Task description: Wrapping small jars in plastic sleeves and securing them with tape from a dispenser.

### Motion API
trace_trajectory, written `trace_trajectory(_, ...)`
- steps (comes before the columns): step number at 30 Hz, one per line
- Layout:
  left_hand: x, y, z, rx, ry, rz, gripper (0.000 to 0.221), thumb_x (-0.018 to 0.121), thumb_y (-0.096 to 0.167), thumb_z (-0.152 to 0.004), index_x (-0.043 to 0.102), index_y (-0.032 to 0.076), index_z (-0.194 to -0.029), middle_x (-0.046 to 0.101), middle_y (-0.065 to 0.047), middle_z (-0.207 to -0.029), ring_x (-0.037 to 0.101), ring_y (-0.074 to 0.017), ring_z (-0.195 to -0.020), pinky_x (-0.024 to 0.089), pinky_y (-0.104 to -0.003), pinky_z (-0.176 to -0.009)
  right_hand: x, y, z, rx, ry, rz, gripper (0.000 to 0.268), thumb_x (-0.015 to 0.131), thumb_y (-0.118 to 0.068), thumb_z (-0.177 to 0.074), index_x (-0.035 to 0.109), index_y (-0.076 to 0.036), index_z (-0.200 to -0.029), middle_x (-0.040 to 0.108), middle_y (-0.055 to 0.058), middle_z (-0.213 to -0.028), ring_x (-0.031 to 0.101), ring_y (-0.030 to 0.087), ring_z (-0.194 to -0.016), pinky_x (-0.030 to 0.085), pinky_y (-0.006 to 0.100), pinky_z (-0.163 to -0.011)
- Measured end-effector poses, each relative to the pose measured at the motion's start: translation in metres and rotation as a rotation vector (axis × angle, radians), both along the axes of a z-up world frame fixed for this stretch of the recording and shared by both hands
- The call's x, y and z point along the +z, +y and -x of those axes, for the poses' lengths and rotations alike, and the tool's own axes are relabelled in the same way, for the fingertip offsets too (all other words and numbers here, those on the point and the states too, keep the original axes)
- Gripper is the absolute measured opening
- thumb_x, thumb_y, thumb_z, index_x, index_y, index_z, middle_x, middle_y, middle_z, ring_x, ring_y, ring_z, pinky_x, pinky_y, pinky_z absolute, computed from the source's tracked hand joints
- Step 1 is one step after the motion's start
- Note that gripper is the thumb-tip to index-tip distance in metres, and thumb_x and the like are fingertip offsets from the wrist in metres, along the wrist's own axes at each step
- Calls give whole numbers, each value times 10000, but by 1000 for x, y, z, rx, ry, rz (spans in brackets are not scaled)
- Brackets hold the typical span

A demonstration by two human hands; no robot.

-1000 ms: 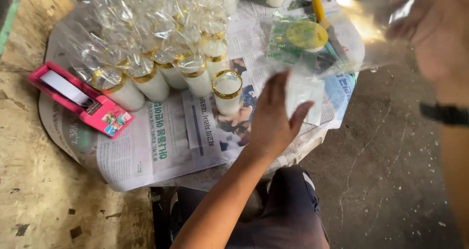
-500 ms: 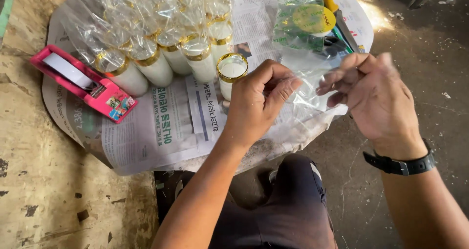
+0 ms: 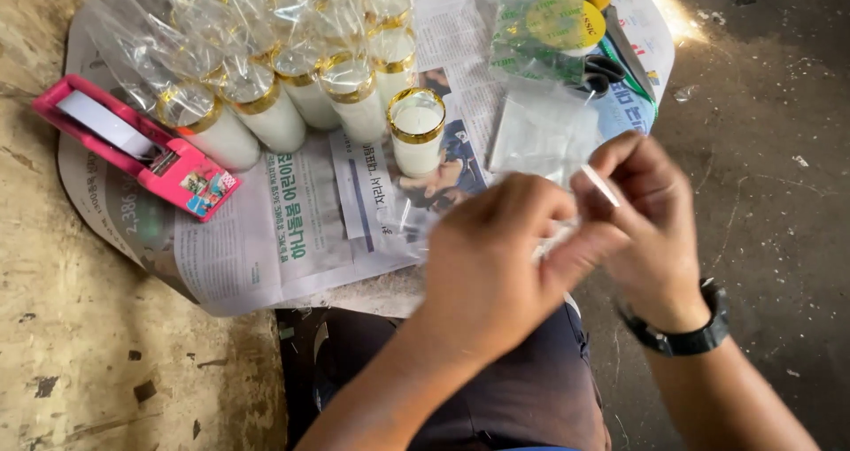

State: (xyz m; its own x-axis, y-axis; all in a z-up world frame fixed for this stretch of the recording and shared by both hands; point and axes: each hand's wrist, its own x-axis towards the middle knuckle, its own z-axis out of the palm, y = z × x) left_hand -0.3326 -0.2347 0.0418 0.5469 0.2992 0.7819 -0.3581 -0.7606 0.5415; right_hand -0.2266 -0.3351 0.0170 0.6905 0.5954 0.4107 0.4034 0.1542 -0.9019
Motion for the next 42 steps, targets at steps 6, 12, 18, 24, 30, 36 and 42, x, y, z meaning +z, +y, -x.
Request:
trace_trajectory(6, -16, -4, -10, 123, 107, -46, 313, 568, 355, -773, 409, 88, -731, 488, -6, -644, 542, -221, -627, 406, -340, -579, -24, -7, 6, 366, 588, -350, 196, 537, -215, -871, 559, -21, -884, 554, 53, -734, 500, 107, -633, 398, 193, -592)
trace_trajectory(12, -34, 13, -14, -2, 135, 33, 257, 623, 64, -766, 378, 88, -693, 486, -29, -606, 523, -172, -533, 400, -290, -487, -31, -25, -3, 93, 672, -515, 59, 523, -100, -879, 550, -66, -919, 608, 80, -784, 573, 157, -675, 470, 227, -550)
trace_trajectory(18, -38, 46, -17, 48, 254, -110, 236, 589, 282, -783, 478, 77, -817, 509, -47, -718, 496, -151, -621, 472, -258, -593, -32, -22, 4, -284, -87, -13, 118, 442, -125, -957, 450, -61, -858, 466, 7, -704, 401, 60, -567, 358, 172, -526)
trace_trajectory(24, -34, 92, -37, 438, 642, -872, 443, 521, 142, -765, 437, 133, -1200, 367, -163, -1283, 350, -394, -1146, 328, -500, -867, -32, -16, 10, -51, -153, 193, 215, 525, -151, -837, 504, 8, -979, 560, 36, -695, 541, 81, -614, 448, 165, -575)
trace_trajectory(30, -30, 92, -7, 625, 1067, -1497, 544, 566, 303, -676, 435, 67, -1149, 463, -177, -1179, 459, -292, -1060, 358, -408, -910, -47, -15, 10, -102, -175, 307, 198, 524, -205, -844, 465, -50, -736, 513, 4, -600, 445, 54, -529, 353, 177, -460)
trace_trajectory(36, -38, 115, 51, 475, 1039, -139, 516, 679, 411, -632, 525, 6, -912, 494, -151, -895, 561, -371, -818, 450, -490, -607, -47, 2, 10, -111, 203, -2, 144, 514, -122, -866, 529, -5, -783, 490, 53, -527, 452, 89, -488, 367, 201, -418)
trace_trajectory(42, -51, 83, 116, -258, 131, 861, 578, 584, 295, -775, 414, -67, -1192, 595, -162, -906, 601, -225, -682, 534, -325, -583, -37, -5, -27, -301, 16, -88, 114, 423, -30, -960, 461, -95, -874, 462, 6, -696, 429, 80, -574, 360, 194, -550)
